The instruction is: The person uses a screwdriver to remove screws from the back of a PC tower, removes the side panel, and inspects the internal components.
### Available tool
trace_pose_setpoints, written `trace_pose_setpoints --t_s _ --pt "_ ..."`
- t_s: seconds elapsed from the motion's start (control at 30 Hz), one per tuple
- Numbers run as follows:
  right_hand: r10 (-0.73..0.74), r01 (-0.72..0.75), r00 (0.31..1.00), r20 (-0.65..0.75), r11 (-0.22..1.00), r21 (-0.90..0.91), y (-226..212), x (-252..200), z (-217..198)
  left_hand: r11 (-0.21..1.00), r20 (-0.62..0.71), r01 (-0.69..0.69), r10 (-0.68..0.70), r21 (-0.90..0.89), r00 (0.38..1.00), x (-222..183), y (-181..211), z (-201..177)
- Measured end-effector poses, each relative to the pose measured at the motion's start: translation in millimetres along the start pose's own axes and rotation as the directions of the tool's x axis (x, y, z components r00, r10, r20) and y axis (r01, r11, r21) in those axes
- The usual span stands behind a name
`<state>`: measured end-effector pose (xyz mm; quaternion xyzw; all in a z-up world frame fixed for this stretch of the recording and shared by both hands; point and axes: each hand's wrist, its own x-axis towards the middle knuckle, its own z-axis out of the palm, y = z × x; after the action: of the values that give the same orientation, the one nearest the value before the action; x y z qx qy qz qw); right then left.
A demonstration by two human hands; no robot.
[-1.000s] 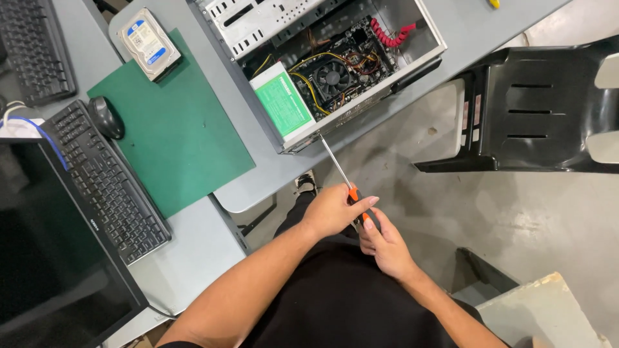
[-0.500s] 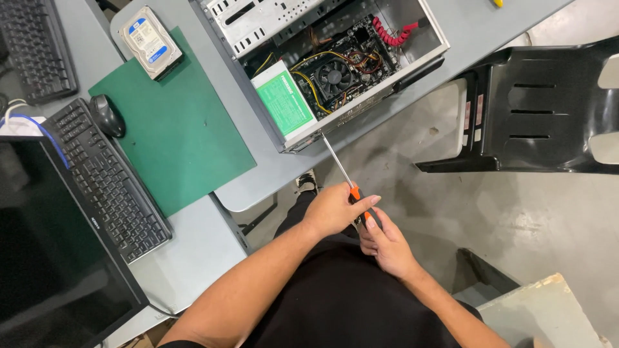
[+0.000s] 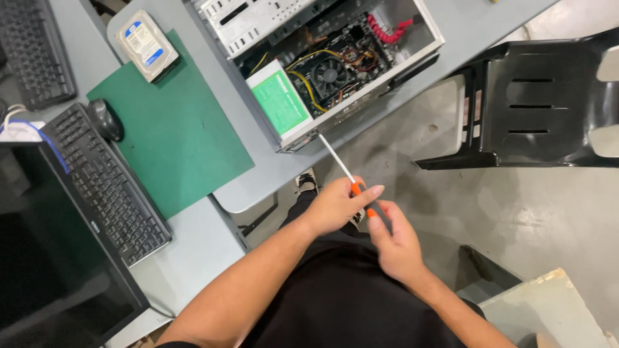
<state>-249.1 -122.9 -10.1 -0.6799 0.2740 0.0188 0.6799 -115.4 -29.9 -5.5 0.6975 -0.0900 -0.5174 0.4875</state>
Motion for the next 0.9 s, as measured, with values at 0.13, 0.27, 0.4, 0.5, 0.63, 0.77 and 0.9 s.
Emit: trace_pose_setpoints --t_s 0.13,0.27,0.4,0.5,0.63,0.77,0.9 --pt "-0.319 0.156 0.944 -0.082 0.654 -0.740 29 2 1 0.994 -0.007 0.061 -0.060 0.092 0.998 -1 0 -2" --pt "-0.303 0.133 0.946 -0.119 0.691 -0.710 27 8 1 0.999 0.007 0.026 -0.026 0.026 1.000 4 -8 -2" --pt "0.143 -0.246 0.963 0.229 0.813 0.527 52 9 5 0.984 0.119 -0.042 0.064 -0.175 0.991 -9 -4 -7" --pt "0.192 -0.308 0.947 0.257 0.768 0.561 53 10 11 0.983 0.173 -0.009 0.042 -0.183 0.984 0 -21 -8" --pt "0.120 -0.159 0.984 -0.133 0.925 -0.345 32 9 5 0.997 0.055 0.004 -0.009 0.079 0.998 -6 6 -13" --pt "-0.062 -0.066 0.978 -0.198 0.812 -0.579 24 7 8 0.987 0.036 0.014 -0.020 0.158 0.999 -7 10 -8" --pt "0.207 -0.225 0.974 0.093 0.938 0.264 29 9 12 0.986 0.113 -0.060 0.078 -0.156 0.991 -3 -8 -4"
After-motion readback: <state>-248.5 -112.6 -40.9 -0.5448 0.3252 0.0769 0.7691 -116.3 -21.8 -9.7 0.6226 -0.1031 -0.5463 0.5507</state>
